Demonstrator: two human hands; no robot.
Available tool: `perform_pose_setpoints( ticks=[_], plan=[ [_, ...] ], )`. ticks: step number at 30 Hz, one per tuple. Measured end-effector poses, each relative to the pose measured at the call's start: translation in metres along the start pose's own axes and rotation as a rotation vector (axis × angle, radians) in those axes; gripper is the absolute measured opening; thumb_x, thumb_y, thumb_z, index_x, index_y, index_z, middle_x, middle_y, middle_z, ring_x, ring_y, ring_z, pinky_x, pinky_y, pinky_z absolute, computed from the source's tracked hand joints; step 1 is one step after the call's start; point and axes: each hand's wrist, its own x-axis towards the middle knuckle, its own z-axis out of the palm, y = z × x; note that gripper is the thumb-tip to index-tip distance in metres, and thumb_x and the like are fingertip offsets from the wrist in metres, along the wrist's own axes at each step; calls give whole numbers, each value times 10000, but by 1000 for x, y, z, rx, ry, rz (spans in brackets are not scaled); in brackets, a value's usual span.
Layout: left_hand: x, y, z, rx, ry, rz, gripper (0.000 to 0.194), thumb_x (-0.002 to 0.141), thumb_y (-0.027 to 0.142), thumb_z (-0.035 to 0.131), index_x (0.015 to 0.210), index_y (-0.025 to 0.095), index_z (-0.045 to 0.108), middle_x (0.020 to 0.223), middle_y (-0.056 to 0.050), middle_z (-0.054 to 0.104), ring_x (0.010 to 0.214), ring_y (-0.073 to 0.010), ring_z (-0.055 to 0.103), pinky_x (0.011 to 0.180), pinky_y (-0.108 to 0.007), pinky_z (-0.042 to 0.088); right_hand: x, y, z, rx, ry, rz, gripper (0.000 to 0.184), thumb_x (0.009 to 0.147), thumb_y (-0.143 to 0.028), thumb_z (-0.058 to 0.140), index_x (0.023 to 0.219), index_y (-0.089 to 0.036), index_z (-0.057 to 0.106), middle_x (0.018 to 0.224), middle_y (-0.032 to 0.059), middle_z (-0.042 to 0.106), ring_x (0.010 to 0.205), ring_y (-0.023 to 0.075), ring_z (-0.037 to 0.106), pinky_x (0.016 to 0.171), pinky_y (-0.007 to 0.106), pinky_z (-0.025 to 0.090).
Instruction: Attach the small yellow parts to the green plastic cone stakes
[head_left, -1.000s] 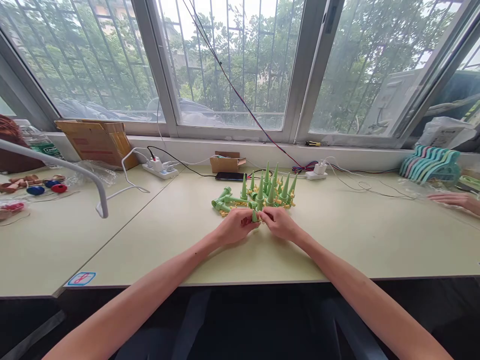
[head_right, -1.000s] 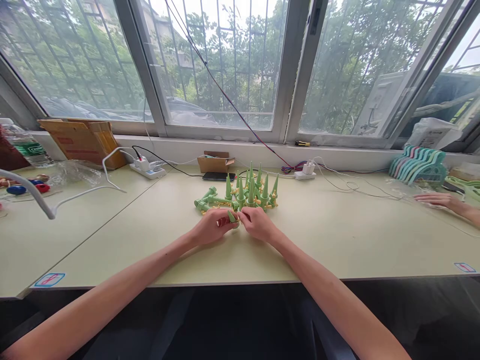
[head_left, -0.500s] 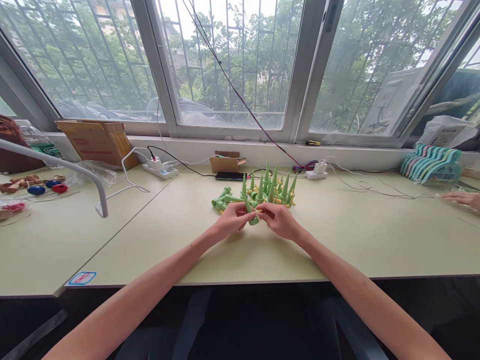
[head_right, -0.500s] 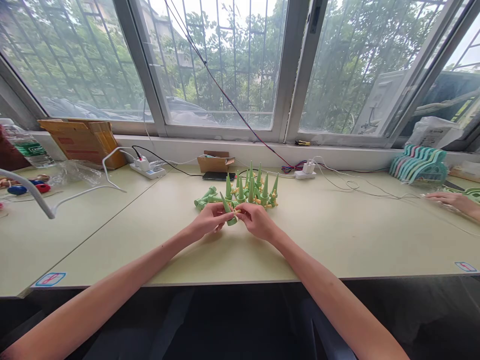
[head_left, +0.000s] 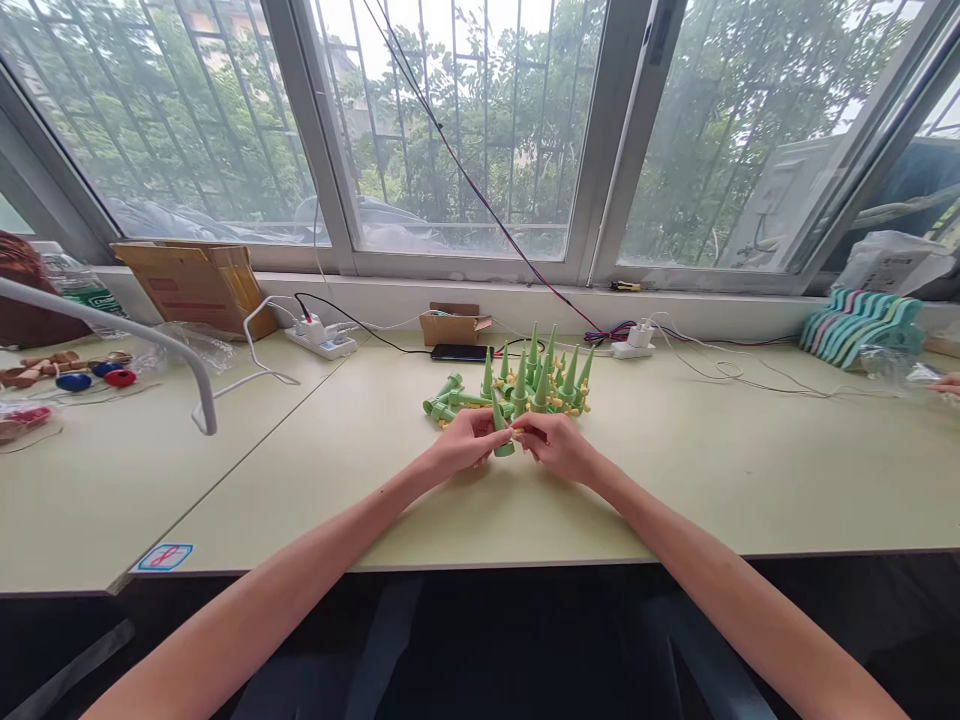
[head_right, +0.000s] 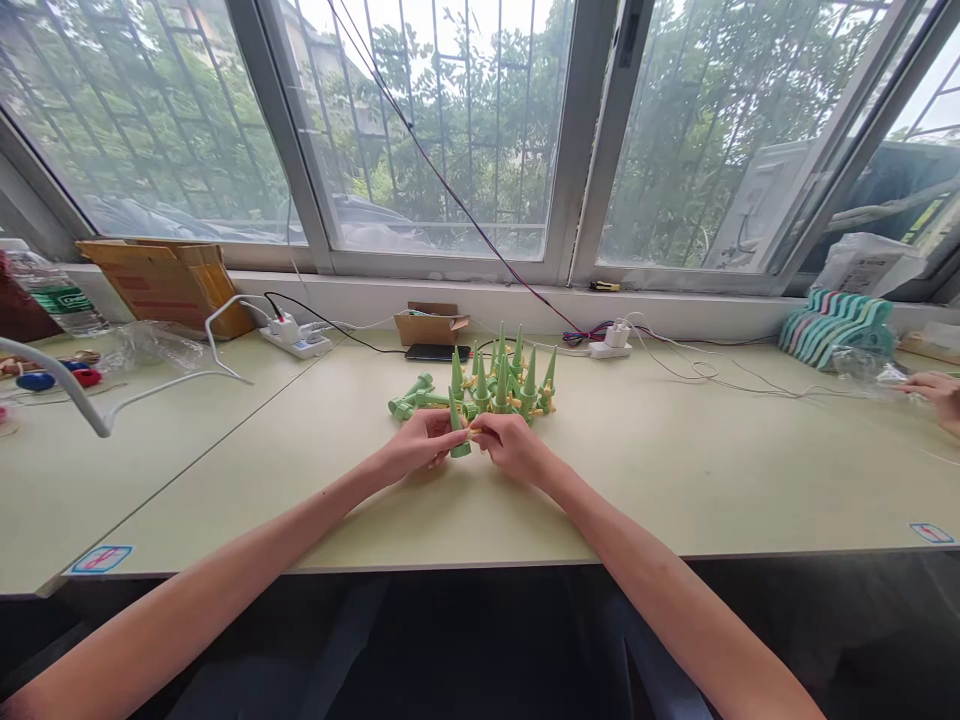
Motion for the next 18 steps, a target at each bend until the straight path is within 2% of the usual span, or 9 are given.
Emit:
perform_pose_setpoints(
  ticks=[7, 13, 18],
  plan=[
    [-1, 0, 1, 85, -2, 87, 349, 821, 470, 646, 839, 123, 618, 646, 23, 462, 502, -51, 395, 405, -171, 328, 0, 2, 0, -21, -1, -6, 190, 930, -283, 506, 891, -156, 642, 627, -10, 570, 555, 102, 475, 590, 229, 392],
    [0, -5, 1, 311, 109, 259, 283, 818, 409, 652, 774, 131, 621, 621, 6, 501, 569, -91, 444, 504, -214, 390, -1, 3, 0, -41, -13, -4, 190, 934, -260, 475, 871, -166, 628, 631, -17, 554, 556, 103, 454, 594, 231, 385],
    [0, -6, 3, 514, 131, 323, 231, 841, 328, 611, 696, 153, 573, 570, 37, 447, 546, -86, 375, 523, -222, 333, -1, 3, -1, -55, -8, 5, 186, 925, -239, 473, 848, -167, 626, 617, -24, 532, 558, 103, 444, 597, 228, 379]
  ],
)
